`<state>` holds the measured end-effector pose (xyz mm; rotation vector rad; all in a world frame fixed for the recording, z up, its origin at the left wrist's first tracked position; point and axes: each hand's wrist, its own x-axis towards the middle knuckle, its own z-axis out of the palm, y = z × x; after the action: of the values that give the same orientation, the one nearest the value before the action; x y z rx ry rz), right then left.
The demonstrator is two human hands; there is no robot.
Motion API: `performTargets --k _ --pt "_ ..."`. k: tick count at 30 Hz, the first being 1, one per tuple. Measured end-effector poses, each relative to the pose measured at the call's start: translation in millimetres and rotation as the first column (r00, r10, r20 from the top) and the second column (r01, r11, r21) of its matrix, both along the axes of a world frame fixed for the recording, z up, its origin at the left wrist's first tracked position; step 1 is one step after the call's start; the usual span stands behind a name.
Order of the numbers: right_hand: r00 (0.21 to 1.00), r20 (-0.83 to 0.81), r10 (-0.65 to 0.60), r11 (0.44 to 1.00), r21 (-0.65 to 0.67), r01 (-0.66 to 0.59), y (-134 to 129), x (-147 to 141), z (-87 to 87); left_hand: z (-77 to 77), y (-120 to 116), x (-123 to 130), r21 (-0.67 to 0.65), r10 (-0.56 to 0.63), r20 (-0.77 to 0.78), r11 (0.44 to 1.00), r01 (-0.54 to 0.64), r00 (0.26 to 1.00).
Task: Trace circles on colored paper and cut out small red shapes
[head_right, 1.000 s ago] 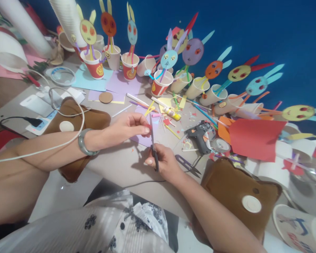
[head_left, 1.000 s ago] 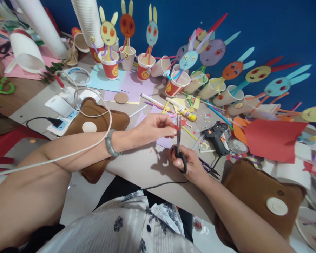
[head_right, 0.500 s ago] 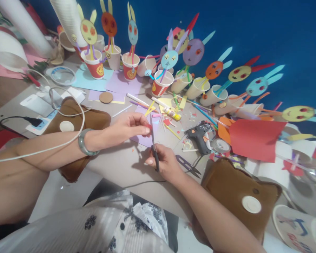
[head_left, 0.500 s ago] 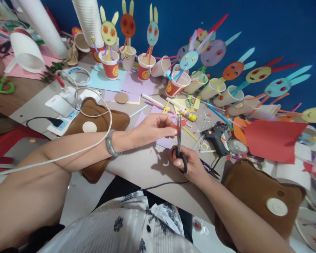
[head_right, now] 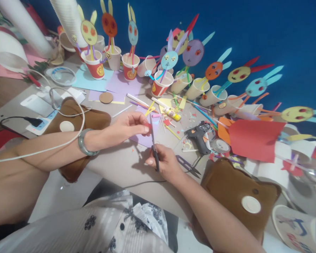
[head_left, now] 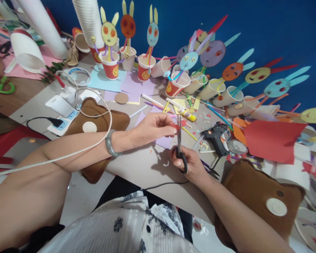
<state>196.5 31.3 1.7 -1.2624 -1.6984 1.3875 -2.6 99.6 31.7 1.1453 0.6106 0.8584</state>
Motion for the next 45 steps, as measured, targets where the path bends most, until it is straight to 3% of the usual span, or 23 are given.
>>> performTargets --k 21,45 --pt "1.000 -0.006 -0.020 1.000 -0.015 0.019 0.3 -0.3 1.2 1.3 -0.4 0.2 0.002 0.018 0.014 1.000 -0.018 1.000" --pt "0.999 0.018 0.039 0.999 -0.017 -0.039 1.1 -1.6 5.5 2.4 0.0 -0.9 0.051 0.001 -0.069 0.999 0.002 0.998"
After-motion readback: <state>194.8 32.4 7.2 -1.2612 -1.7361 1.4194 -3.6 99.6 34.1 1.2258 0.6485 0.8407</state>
